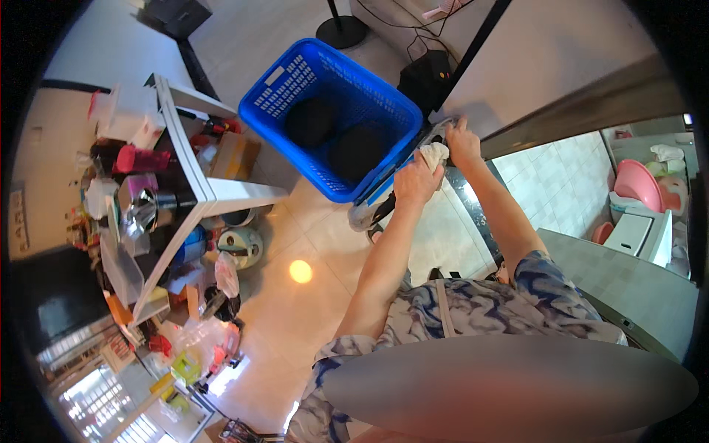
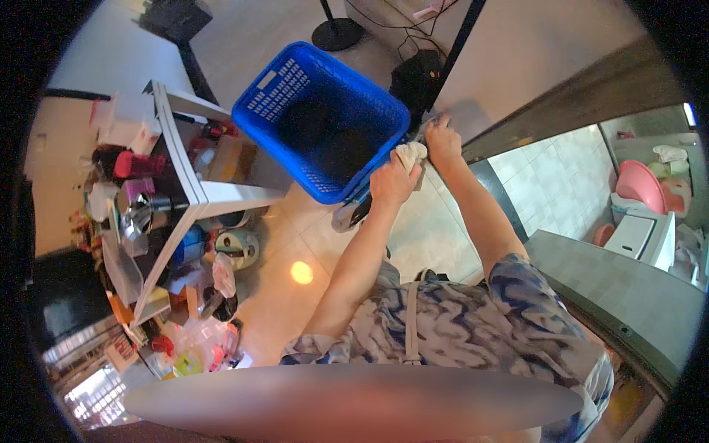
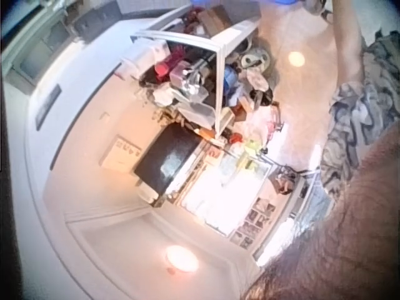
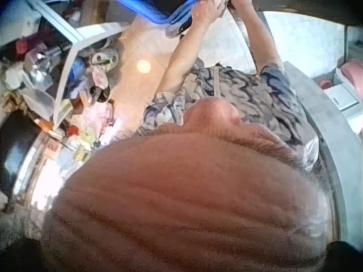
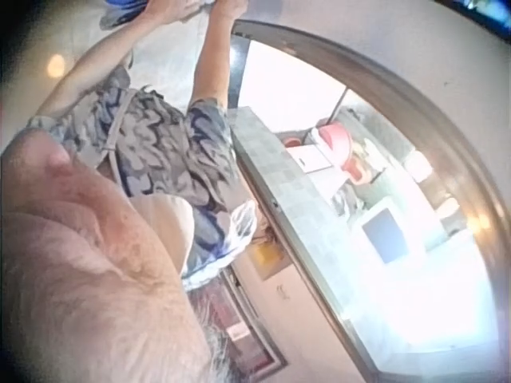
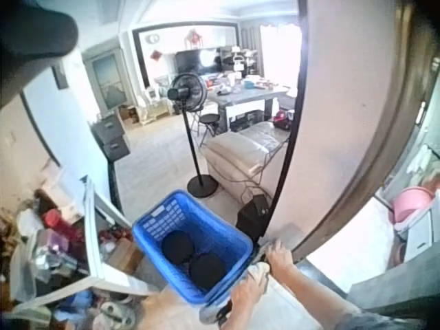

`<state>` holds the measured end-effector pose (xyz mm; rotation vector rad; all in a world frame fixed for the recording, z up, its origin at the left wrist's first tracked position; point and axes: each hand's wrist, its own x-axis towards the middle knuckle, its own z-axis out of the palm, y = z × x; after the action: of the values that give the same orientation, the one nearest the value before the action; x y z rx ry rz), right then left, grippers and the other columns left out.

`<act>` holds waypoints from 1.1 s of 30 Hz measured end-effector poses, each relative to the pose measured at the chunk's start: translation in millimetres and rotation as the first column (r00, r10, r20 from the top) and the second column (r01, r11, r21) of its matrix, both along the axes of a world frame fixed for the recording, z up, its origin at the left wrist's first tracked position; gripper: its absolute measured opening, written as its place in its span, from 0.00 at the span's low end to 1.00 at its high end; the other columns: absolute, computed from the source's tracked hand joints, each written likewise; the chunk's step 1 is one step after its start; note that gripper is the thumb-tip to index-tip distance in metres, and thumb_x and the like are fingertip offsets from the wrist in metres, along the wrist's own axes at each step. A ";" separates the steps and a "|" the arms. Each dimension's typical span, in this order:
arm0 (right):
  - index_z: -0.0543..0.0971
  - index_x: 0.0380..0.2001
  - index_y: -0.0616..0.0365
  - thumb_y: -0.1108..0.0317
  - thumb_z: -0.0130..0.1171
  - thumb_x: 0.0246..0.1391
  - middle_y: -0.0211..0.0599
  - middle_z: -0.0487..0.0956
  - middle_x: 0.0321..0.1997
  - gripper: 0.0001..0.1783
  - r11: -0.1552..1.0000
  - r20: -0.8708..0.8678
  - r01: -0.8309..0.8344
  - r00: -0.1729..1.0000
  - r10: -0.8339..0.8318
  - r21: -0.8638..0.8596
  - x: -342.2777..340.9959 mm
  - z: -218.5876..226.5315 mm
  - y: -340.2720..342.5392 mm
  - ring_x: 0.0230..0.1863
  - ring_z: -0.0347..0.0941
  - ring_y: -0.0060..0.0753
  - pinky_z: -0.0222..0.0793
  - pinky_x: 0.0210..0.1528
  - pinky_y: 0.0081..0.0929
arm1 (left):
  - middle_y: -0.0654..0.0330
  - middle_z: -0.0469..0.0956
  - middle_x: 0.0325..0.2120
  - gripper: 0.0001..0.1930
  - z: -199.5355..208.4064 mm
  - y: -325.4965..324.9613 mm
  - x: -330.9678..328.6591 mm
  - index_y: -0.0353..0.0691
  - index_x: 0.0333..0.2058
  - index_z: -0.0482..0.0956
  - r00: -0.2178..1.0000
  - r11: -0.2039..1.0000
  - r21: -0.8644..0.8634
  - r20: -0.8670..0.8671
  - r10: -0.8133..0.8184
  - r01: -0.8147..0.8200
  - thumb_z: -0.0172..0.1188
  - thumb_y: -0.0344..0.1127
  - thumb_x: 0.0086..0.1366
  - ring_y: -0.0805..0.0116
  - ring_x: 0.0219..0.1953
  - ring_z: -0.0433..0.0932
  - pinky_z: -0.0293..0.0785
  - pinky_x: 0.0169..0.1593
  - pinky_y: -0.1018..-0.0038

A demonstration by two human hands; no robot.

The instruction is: Washing a rag in a sink and using it to wipe down a blue basket, then moving a fan and sorting cutlery.

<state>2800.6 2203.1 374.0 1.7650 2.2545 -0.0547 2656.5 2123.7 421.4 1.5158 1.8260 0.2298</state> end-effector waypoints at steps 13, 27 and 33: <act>0.77 0.37 0.58 0.67 0.61 0.41 0.76 0.65 0.52 0.16 0.997 -0.064 0.076 0.995 -0.076 -0.003 -151.3 -15.3 121.6 0.30 0.80 0.48 0.77 0.28 0.31 | 0.46 0.79 0.24 0.32 -34.8 124.0 -148.7 0.34 0.44 0.68 0.983 0.995 0.051 -0.165 -0.076 0.085 0.54 0.59 0.52 0.48 0.27 0.80 0.76 0.32 0.57; 0.79 0.38 0.63 0.65 0.51 0.50 0.86 0.61 0.51 0.16 0.985 -0.201 -0.050 0.980 0.017 -0.163 -343.4 -53.6 243.1 0.38 0.76 0.66 0.73 0.18 0.48 | 0.48 0.79 0.26 0.26 -85.9 232.4 -357.0 0.47 0.41 0.74 0.959 0.993 0.118 -0.278 0.059 -0.027 0.51 0.60 0.50 0.44 0.30 0.78 0.74 0.33 0.53; 0.79 0.38 0.62 0.64 0.52 0.49 0.88 0.60 0.52 0.16 0.997 -0.226 0.077 0.971 -0.080 -0.024 -433.5 -73.2 301.3 0.25 0.78 0.59 0.66 0.12 0.44 | 0.51 0.80 0.30 0.23 -109.8 300.0 -444.9 0.49 0.41 0.75 0.973 0.979 0.201 -0.226 0.044 0.003 0.45 0.58 0.57 0.43 0.31 0.77 0.72 0.32 0.53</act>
<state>2367.2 2504.4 300.8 1.9264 2.3281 -0.3045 2211.6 2423.7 311.5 1.7231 2.0521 0.2644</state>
